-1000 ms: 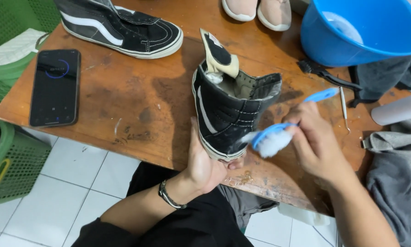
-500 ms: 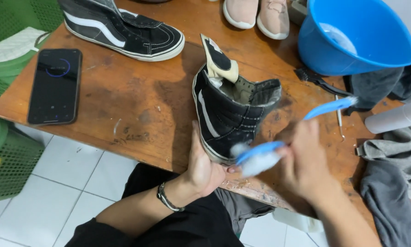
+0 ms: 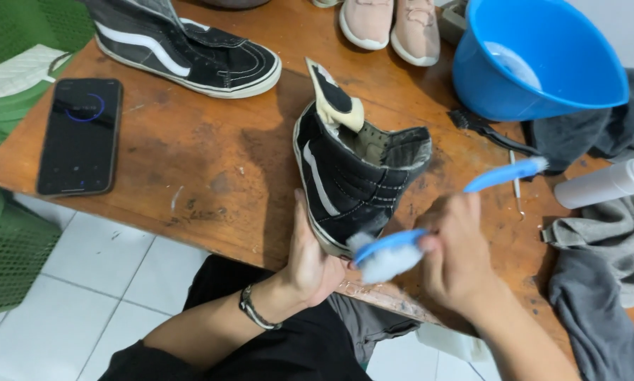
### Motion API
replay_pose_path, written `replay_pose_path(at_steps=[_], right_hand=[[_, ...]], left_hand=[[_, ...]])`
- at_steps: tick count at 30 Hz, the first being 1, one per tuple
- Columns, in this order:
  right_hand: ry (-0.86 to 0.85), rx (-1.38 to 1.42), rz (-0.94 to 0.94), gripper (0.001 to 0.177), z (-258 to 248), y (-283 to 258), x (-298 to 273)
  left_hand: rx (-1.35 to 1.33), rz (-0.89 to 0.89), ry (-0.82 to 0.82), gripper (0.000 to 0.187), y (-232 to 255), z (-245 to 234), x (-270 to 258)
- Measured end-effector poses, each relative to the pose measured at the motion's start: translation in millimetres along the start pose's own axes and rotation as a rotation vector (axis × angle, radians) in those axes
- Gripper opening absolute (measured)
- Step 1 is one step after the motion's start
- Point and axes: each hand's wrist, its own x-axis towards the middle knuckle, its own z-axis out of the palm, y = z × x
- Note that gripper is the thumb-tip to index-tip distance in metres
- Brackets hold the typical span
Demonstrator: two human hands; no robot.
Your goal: The person cleans a black sneaker by applying white foam from a bottle, scrubbing with a blue brush, and wiping with a gray cloth. The person handles the shoe, brush, foam bottle, and cloth on a wooden table.
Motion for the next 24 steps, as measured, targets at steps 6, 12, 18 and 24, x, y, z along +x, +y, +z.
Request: replay_pose_path(at_steps=[6, 12, 18, 24], right_hand=[[0.128, -0.079, 0.009, 0.047, -15, 8, 1], [0.169, -0.227, -0.031, 0.043, -25, 0, 19], [0.058, -0.138, -0.043, 0.048, -10, 22, 6], [0.087, -0.072, -0.107, 0.043, 6, 10, -9]], left_hand=[[0.011, -0.008, -0.003, 0.085, 7, 6, -5], [0.017, 0.011, -0.107, 0.098, 7, -2, -4], [0.011, -0.002, -0.014, 0.084, 16, 19, -11], [-0.063, 0.088, 0.075, 0.071, 26, 37, -24]])
